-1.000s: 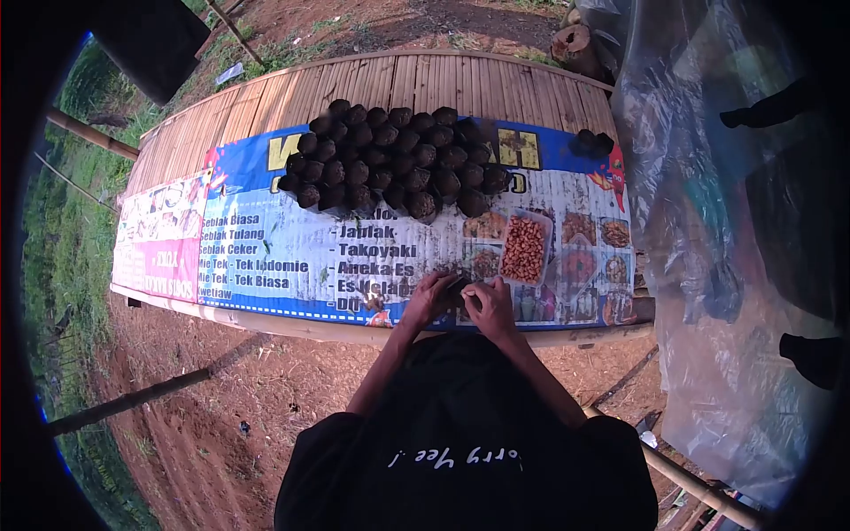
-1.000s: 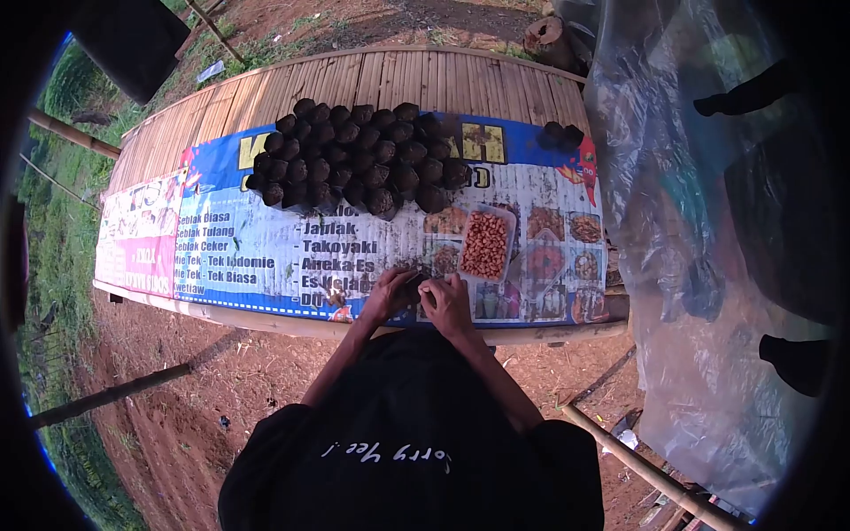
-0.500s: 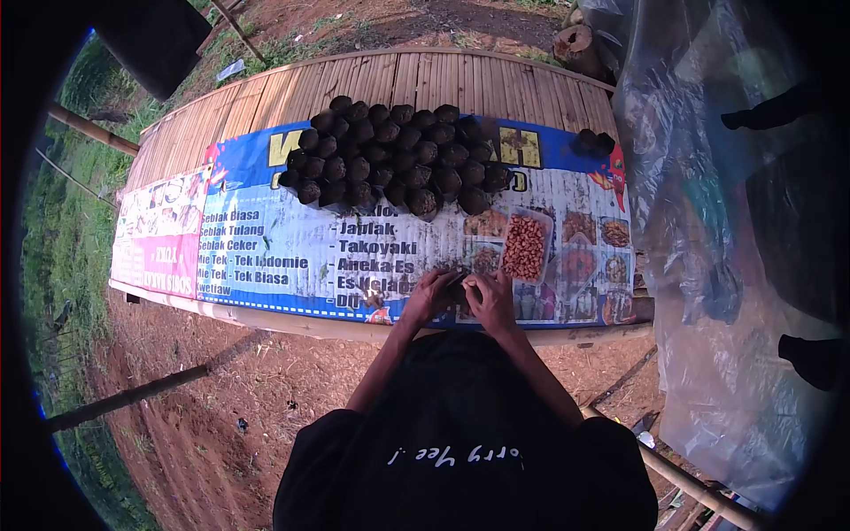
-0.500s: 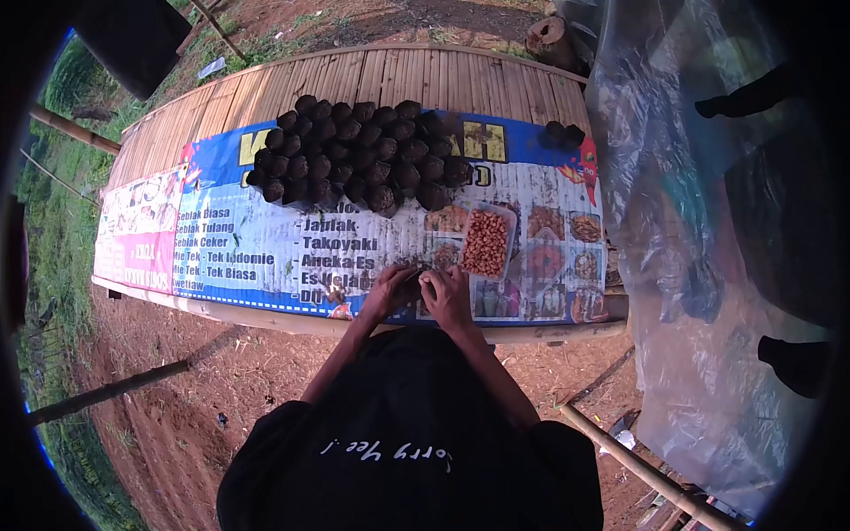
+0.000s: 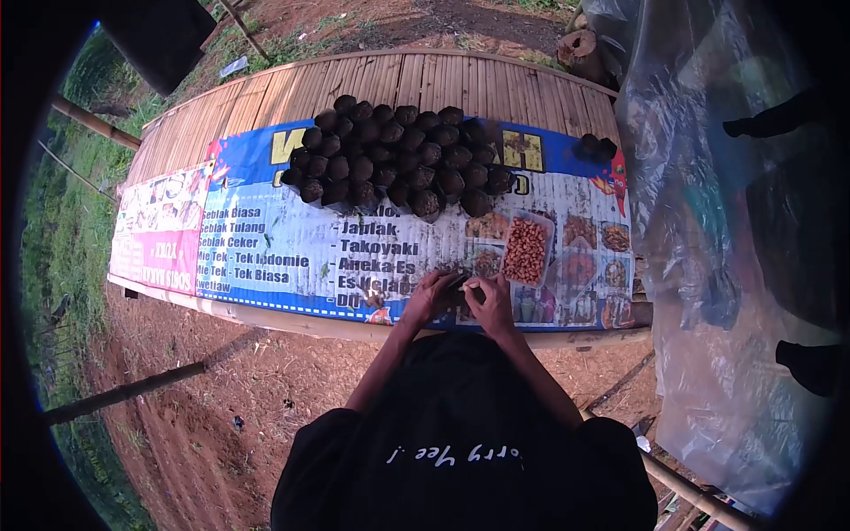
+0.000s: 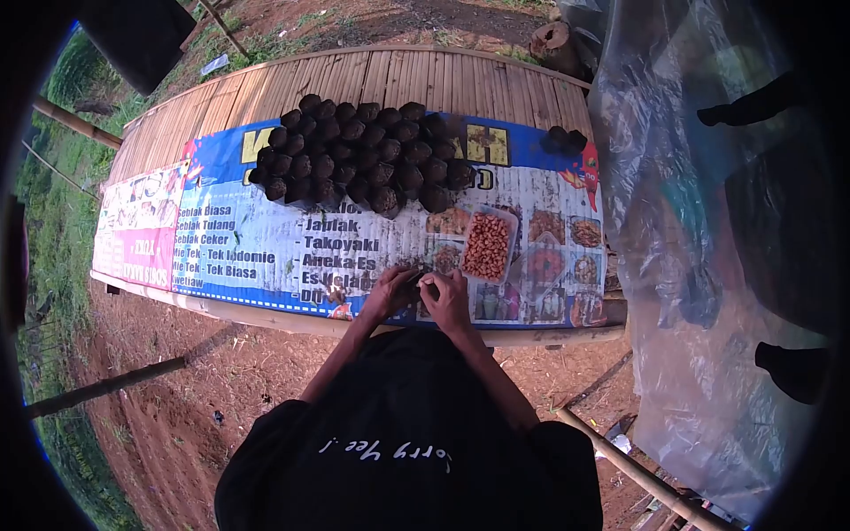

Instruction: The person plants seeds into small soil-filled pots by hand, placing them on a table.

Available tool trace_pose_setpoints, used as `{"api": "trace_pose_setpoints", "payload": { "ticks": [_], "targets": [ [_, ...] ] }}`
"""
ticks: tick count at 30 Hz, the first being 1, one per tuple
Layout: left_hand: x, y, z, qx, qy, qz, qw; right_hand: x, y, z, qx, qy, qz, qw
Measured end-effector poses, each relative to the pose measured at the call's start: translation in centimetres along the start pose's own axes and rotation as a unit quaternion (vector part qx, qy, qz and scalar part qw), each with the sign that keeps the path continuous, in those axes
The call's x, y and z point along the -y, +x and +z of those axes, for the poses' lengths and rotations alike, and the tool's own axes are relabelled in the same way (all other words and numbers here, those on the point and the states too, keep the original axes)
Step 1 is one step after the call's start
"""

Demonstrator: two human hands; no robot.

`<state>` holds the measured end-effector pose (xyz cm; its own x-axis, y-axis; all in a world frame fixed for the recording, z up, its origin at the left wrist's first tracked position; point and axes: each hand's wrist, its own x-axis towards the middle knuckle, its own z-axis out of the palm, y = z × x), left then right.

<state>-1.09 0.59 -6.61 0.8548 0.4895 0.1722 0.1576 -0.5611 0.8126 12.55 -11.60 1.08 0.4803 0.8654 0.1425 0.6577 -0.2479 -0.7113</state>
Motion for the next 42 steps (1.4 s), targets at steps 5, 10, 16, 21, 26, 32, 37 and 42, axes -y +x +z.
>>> {"api": "trace_pose_setpoints", "payload": {
  "ticks": [5,10,16,21,26,32,37,42],
  "targets": [
    [0.0,0.2,0.1,0.012,-0.011,-0.026,1.0,-0.5,-0.4,0.4,-0.007,0.011,-0.029,0.999],
    [0.1,0.1,0.2,0.004,-0.001,-0.004,1.0,0.9,0.3,-0.7,-0.015,-0.016,-0.057,0.998],
    [-0.2,0.2,-0.2,0.009,-0.015,0.004,1.0,-0.1,0.0,-0.2,0.018,-0.042,-0.066,0.997],
    [-0.3,0.1,-0.1,0.006,-0.016,-0.007,1.0,0.2,-0.2,-0.5,0.023,-0.016,-0.064,0.998],
    [0.5,0.0,0.2,0.01,-0.019,-0.002,1.0,0.1,-0.3,-0.3,-0.034,-0.038,-0.09,0.995],
    [-0.5,0.2,-0.2,0.007,-0.017,-0.004,1.0,0.2,-0.5,-0.5,-0.033,0.011,-0.054,0.998],
    [-0.6,0.4,-0.4,0.001,0.0,0.022,1.0,-0.7,-0.8,0.1,-0.001,0.008,-0.052,0.999],
    [-0.2,0.3,-0.3,0.001,-0.002,0.017,1.0,-0.5,-0.4,0.5,-0.053,0.021,-0.058,0.997]
  ]
}}
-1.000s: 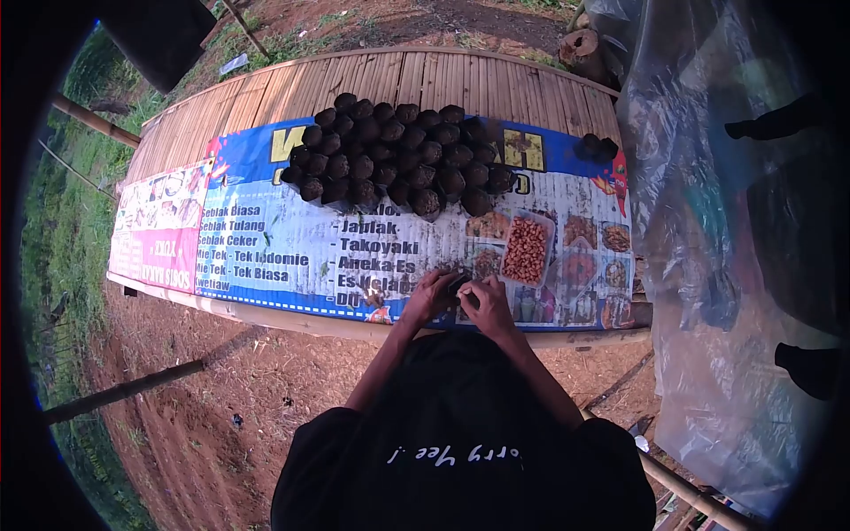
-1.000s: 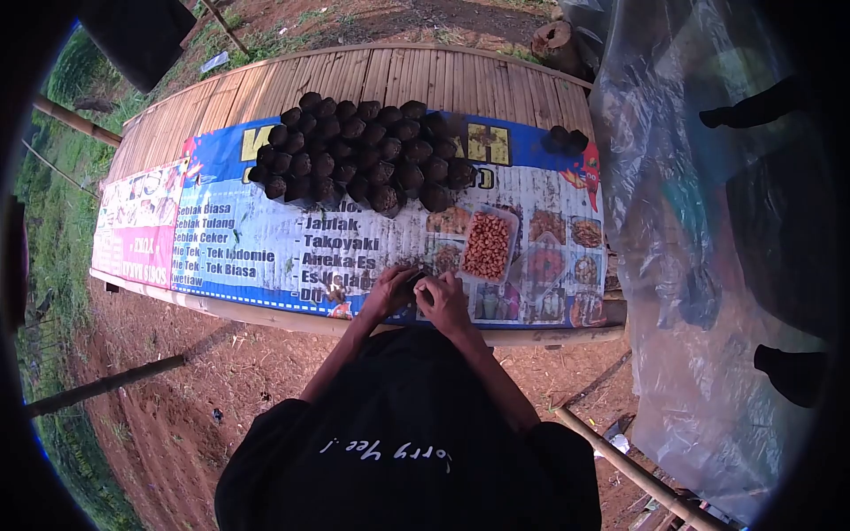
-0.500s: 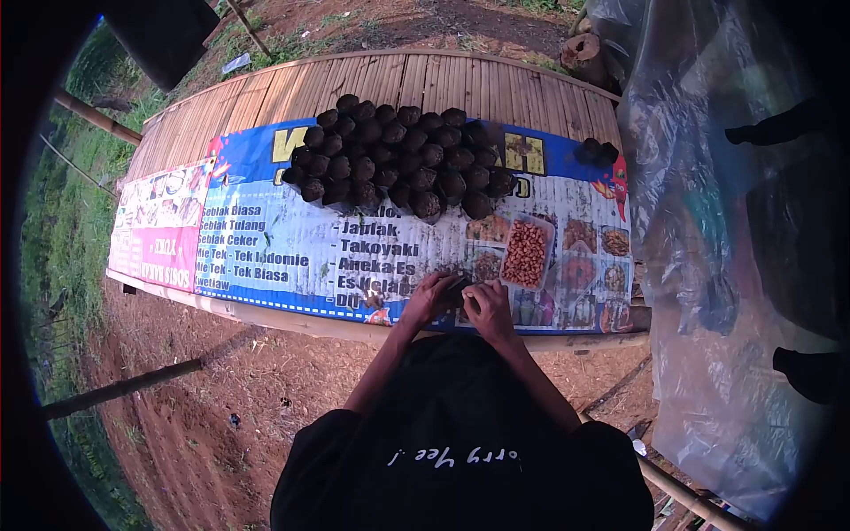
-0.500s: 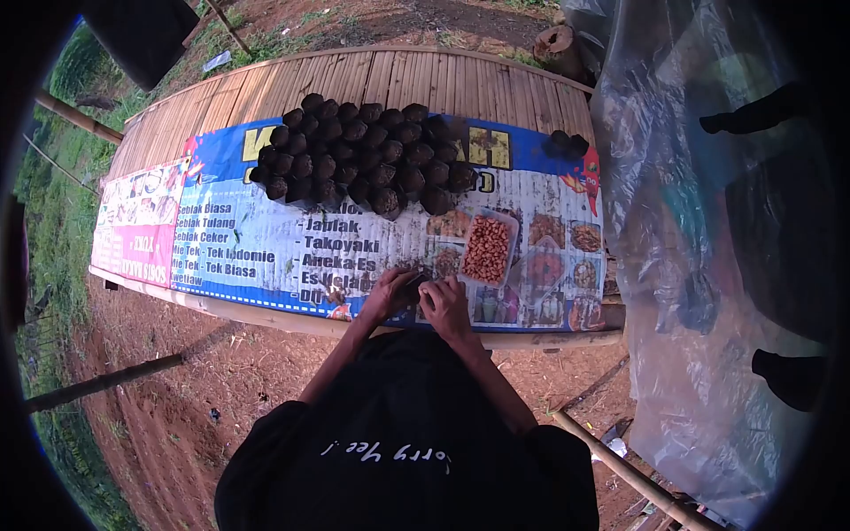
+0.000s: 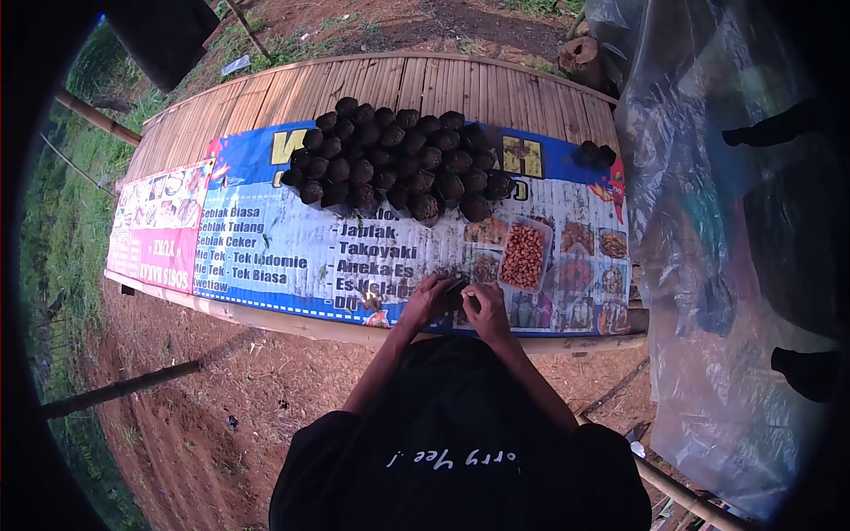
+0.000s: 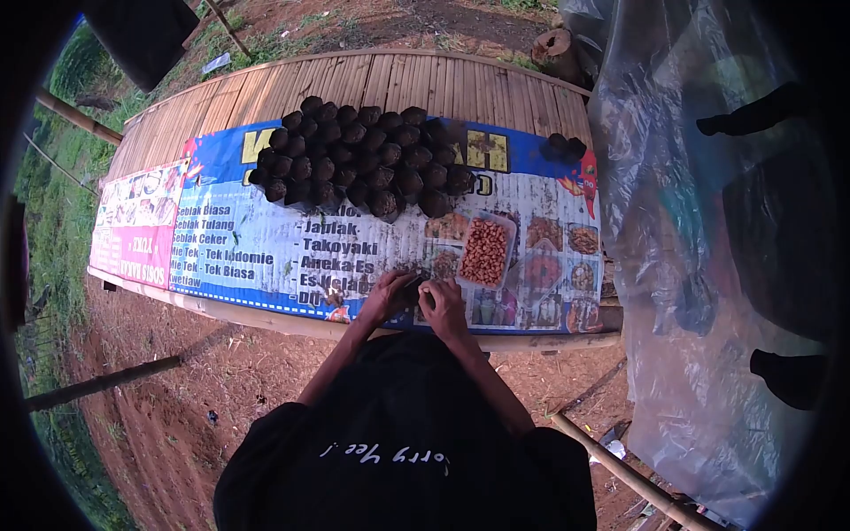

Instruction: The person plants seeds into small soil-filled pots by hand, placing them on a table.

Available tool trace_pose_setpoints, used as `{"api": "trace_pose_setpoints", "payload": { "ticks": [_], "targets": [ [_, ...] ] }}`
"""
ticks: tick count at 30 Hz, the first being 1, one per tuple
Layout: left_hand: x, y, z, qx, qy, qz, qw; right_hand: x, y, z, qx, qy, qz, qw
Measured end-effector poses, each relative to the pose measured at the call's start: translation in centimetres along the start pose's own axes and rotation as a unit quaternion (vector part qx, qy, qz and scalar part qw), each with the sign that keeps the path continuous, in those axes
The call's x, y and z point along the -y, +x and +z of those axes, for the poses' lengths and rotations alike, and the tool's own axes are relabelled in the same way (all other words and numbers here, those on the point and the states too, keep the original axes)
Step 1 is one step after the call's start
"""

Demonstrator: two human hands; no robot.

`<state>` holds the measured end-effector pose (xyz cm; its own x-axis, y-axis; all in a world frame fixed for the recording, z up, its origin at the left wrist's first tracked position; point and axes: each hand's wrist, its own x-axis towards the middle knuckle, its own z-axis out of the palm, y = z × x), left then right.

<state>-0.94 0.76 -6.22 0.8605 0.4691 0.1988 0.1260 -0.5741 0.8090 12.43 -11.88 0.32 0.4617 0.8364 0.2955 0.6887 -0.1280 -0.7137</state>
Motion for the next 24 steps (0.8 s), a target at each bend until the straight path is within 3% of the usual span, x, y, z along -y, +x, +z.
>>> {"api": "trace_pose_setpoints", "payload": {
  "ticks": [2,5,9,12,15,21,24],
  "targets": [
    [0.2,0.1,0.1,0.008,0.004,-0.002,1.0,-0.4,-0.3,0.3,0.038,-0.01,0.008,0.999],
    [-0.5,0.2,-0.3,0.014,0.013,-0.003,1.0,0.7,0.4,-0.6,0.031,0.039,0.035,0.998],
    [0.0,-0.2,0.2,0.011,-0.01,-0.014,1.0,0.0,0.0,0.0,0.007,0.003,0.003,1.0],
    [0.0,-0.1,0.1,0.004,-0.005,-0.013,1.0,0.5,0.4,-0.5,0.055,0.026,0.029,0.998],
    [0.2,-0.1,0.3,0.001,0.004,-0.012,1.0,0.7,1.1,-0.9,0.004,0.035,0.034,0.999],
    [0.4,-0.2,0.4,0.003,-0.003,-0.007,1.0,0.7,0.6,-0.5,0.073,0.045,0.032,0.996],
    [-0.1,0.0,0.1,0.001,-0.002,-0.007,1.0,0.8,0.7,-0.4,0.006,0.05,0.03,0.998]
  ]
}}
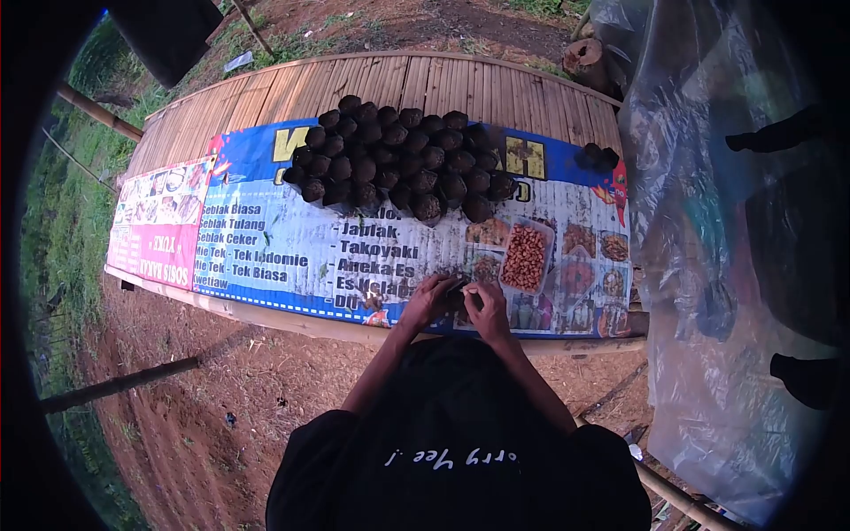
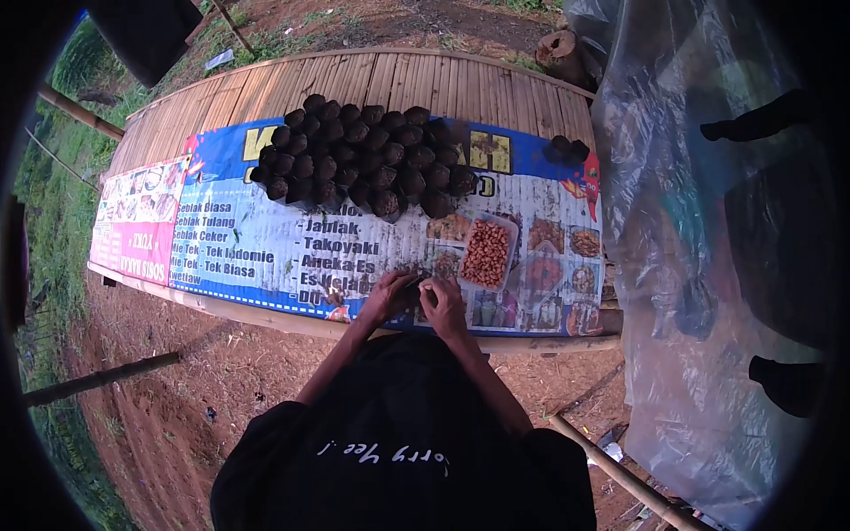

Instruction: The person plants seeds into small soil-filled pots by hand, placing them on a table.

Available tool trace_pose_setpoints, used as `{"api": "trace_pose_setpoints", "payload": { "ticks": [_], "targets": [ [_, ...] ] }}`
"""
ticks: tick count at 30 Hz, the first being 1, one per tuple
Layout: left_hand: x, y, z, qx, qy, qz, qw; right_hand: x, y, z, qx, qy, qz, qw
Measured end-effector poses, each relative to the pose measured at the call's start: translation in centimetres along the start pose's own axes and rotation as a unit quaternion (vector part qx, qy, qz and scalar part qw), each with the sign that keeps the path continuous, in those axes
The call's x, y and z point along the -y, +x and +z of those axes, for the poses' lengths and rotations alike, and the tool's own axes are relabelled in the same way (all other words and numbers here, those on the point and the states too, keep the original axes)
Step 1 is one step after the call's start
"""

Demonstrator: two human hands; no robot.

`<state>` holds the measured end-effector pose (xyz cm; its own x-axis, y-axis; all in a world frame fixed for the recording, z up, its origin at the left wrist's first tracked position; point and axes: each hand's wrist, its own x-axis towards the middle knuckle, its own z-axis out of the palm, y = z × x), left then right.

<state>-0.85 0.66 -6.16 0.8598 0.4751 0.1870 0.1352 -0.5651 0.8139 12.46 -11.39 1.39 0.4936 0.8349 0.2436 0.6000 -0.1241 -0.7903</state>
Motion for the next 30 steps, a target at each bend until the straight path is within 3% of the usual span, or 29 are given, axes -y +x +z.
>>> {"api": "trace_pose_setpoints", "payload": {
  "ticks": [5,9,15,18,20,23,29,30],
  "targets": [
    [-0.4,0.1,-0.3,0.008,0.001,0.001,1.0,-0.6,0.1,-0.2,0.07,-0.006,0.02,0.997],
    [0.4,-0.1,0.3,-0.004,-0.001,0.001,1.0,-0.6,0.3,0.2,0.015,-0.019,-0.01,1.0],
    [-0.3,0.1,-0.3,-0.003,0.022,0.006,1.0,-0.1,1.0,-0.3,0.062,0.011,0.013,0.998],
    [0.0,0.1,0.1,-0.005,0.021,0.01,1.0,-0.2,0.7,-0.3,0.061,-0.069,-0.019,0.996],
    [0.6,0.1,0.4,-0.009,0.021,0.01,1.0,-0.1,0.7,-0.4,0.113,-0.04,-0.005,0.993],
    [0.6,0.0,0.5,-0.013,0.013,0.01,1.0,0.0,0.7,0.0,0.033,-0.033,-0.004,0.999],
    [0.7,-0.5,0.3,-0.024,0.002,0.024,0.999,0.6,0.8,-1.1,0.084,-0.051,-0.006,0.995],
    [0.5,-0.6,0.3,-0.02,0.035,-0.005,0.999,0.6,0.8,-1.0,0.079,-0.05,-0.008,0.996]
  ]
}}
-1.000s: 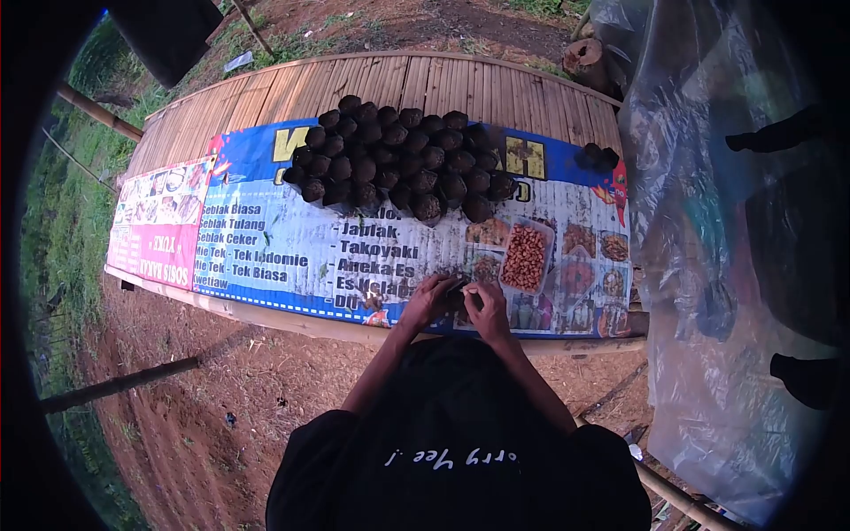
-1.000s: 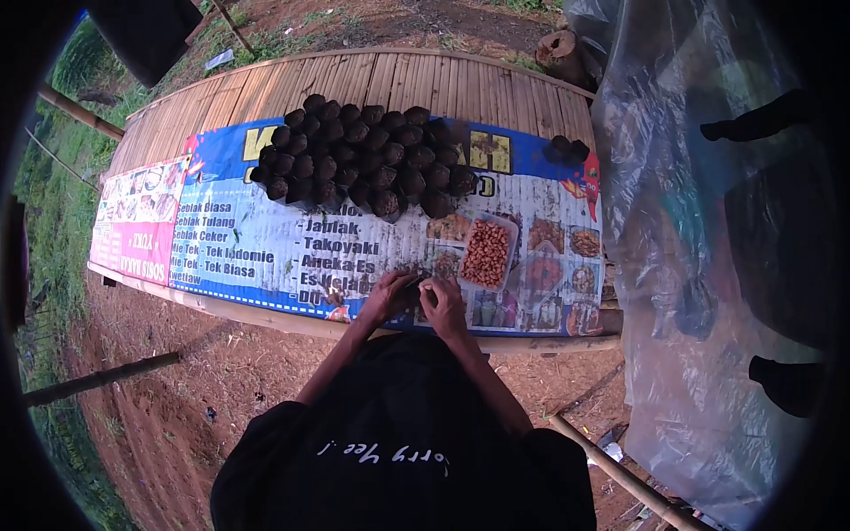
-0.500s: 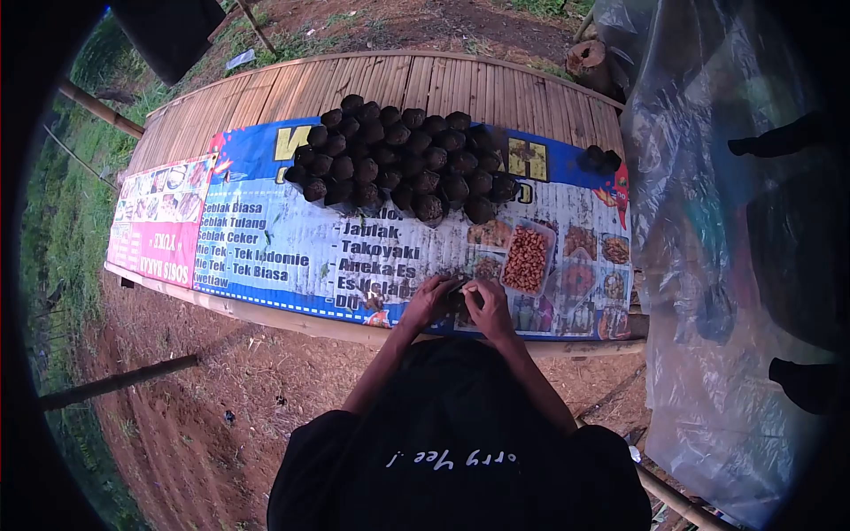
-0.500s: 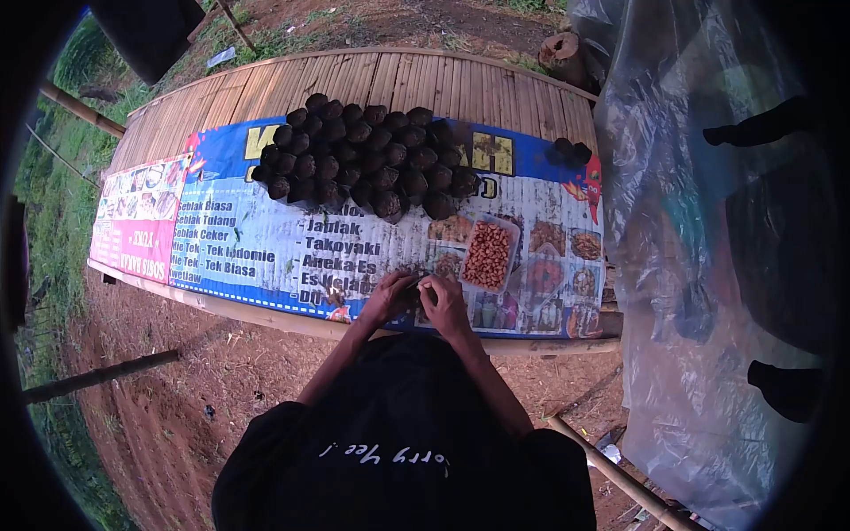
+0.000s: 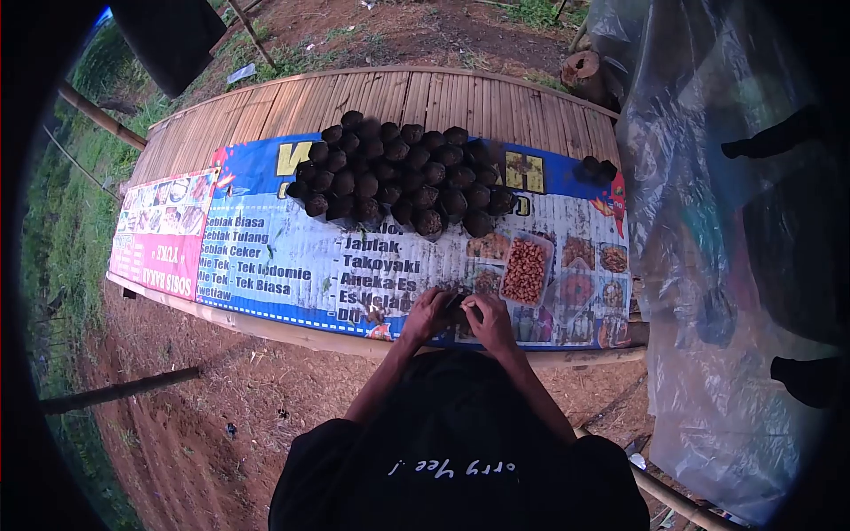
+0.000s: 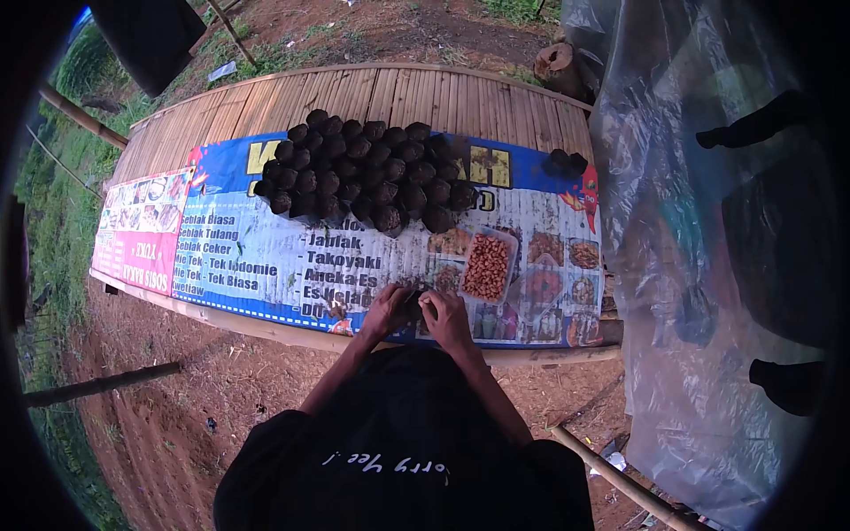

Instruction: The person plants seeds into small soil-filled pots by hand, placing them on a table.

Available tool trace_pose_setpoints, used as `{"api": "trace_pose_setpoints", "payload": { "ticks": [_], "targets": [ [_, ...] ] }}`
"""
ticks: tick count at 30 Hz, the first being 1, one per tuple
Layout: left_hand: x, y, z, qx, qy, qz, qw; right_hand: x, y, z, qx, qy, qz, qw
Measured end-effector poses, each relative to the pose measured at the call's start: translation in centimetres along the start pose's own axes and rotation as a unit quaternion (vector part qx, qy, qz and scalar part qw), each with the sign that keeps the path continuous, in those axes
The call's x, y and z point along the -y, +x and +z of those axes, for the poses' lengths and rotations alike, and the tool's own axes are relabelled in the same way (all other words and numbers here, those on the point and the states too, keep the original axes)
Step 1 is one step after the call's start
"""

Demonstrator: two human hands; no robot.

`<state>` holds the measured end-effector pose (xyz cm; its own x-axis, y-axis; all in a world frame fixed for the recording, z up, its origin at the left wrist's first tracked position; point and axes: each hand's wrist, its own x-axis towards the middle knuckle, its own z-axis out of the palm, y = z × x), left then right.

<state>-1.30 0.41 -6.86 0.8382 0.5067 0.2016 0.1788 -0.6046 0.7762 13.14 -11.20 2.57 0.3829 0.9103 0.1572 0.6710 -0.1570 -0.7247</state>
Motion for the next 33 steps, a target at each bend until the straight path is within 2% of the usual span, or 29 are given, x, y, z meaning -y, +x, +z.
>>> {"api": "trace_pose_setpoints", "payload": {
  "ticks": [1,4,6,8,12,14,15,17,21,24,26,33],
  "targets": [
    [-0.1,0.0,-0.1,0.004,0.034,-0.027,0.999,0.0,0.1,0.1,-0.014,0.017,0.003,1.0],
    [-1.0,0.3,-0.5,-0.003,0.085,-0.034,0.996,0.1,0.1,0.0,-0.024,0.038,0.007,0.999],
    [-1.0,0.6,-0.9,-0.008,0.065,-0.015,0.998,0.3,-0.2,-0.1,-0.011,0.044,0.016,0.999],
    [-0.6,1.0,-1.2,0.02,0.062,0.032,0.997,0.6,-0.3,0.2,-0.064,0.033,0.022,0.997],
    [1.3,1.1,-0.1,0.034,0.062,0.039,0.997,0.0,-1.1,0.9,-0.045,-0.033,0.016,0.998],
    [0.1,1.0,-0.4,0.067,0.091,-0.036,0.993,-0.1,-1.2,1.0,-0.054,-0.019,0.011,0.998],
    [-0.3,0.9,-0.4,0.069,0.092,-0.037,0.993,-0.1,-1.2,1.1,-0.053,-0.017,0.013,0.998],
    [-1.0,1.0,-0.4,0.011,0.079,-0.035,0.996,-0.2,-0.9,1.2,-0.096,-0.011,0.01,0.995],
    [-0.6,1.4,0.1,0.024,0.056,-0.023,0.998,-0.2,-1.2,1.6,-0.056,-0.034,0.034,0.997],
    [-0.7,1.3,0.0,0.021,0.054,-0.025,0.998,0.1,-0.8,1.5,-0.059,0.008,0.04,0.997],
    [-1.3,1.3,-0.4,0.02,0.047,-0.037,0.998,0.1,-0.4,1.3,-0.127,-0.015,0.0,0.992],
    [-1.0,1.2,-0.2,0.007,0.015,-0.04,0.999,-0.7,-0.6,1.7,-0.057,0.02,0.049,0.997]
  ]
}}
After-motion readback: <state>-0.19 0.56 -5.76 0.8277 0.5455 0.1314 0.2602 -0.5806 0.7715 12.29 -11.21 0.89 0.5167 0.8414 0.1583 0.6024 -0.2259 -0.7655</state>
